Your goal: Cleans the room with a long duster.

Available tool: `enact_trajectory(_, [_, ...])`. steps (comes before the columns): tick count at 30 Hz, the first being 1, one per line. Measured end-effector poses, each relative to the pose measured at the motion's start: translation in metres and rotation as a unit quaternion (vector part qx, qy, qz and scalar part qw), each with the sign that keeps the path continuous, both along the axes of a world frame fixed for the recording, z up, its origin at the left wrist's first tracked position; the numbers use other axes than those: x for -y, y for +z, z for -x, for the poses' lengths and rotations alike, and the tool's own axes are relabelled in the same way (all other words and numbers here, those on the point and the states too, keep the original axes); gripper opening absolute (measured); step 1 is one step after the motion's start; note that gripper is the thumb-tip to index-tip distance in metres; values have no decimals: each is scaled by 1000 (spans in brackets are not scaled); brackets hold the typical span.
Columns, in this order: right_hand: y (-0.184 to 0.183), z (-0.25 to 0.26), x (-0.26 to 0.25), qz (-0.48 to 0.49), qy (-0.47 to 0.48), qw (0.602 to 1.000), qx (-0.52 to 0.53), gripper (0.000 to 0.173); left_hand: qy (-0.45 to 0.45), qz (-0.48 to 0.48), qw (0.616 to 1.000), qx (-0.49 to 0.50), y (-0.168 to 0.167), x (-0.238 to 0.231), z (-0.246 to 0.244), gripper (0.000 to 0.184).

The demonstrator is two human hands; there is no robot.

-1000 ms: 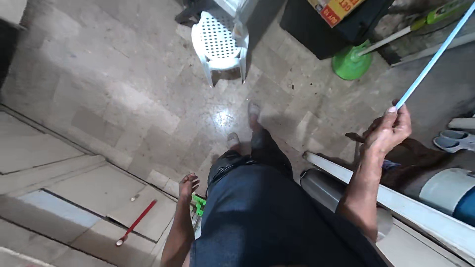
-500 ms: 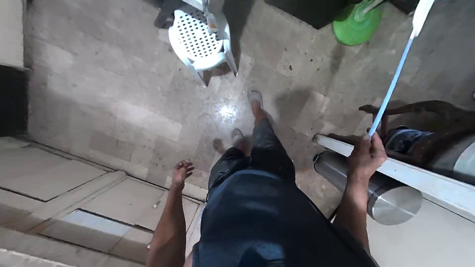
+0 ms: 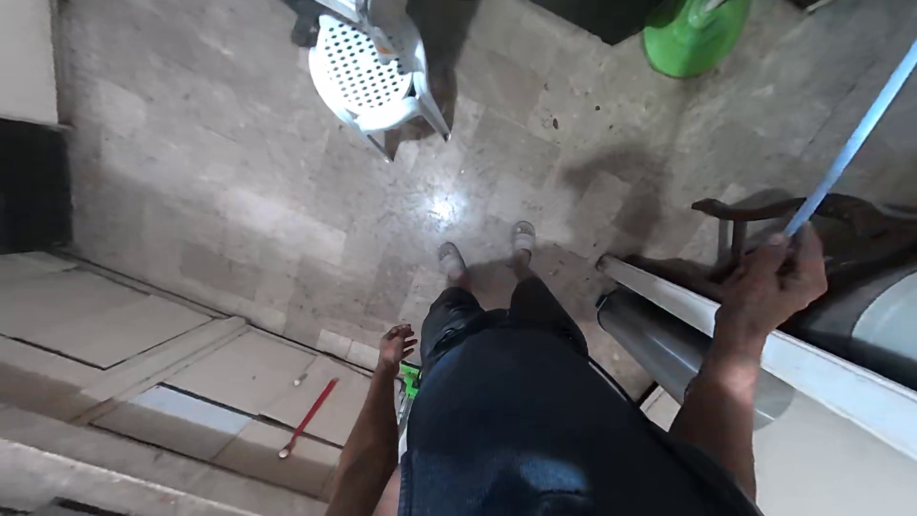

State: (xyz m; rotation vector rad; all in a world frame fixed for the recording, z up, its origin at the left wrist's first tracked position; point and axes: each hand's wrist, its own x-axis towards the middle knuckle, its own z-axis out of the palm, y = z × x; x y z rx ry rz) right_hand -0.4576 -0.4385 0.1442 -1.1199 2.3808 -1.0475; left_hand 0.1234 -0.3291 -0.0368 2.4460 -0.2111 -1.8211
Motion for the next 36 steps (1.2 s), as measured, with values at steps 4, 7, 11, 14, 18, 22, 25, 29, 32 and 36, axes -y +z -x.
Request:
enact_trajectory(4, [1,47,2,7,7,1000,6,41,-9,3,1000,-7,8,1,55,33])
enact_trajectory(7, [5,72,7,25,11,999,22,39,-10,6,1000,1,14,1,77,32])
enact_trajectory(11, [1,98,13,13,17,999,35,42,-2,7,1000,24,21,2,85,36])
enact_trajectory(14, [-5,109,14,-3,11,999,44,43,6,9,999,37,28,-1,89,38])
enact_trajectory(18, [-11,117,17,16,31,997,72,42,19,9,999,47,33,-6,100,37])
enact_trajectory(22, [-15,124,21,13,38,994,97,43,14,3,999,48,37,-17,111,36])
enact_trajectory(25, [-16,130,25,7,44,995,89,41,10,-4,998,55,42,-23,121,36])
enact_trajectory(29, [-16,136,30,-2,37,995,91,42,27,-10,998,60,45,-28,130,36])
enact_trajectory(32, [-19,138,36,9,41,994,104,42,33,-12,997,62,44,-29,131,37])
enact_trajectory(36, [-16,137,43,13,43,991,122,40,42,-9,997,58,38,-30,131,38])
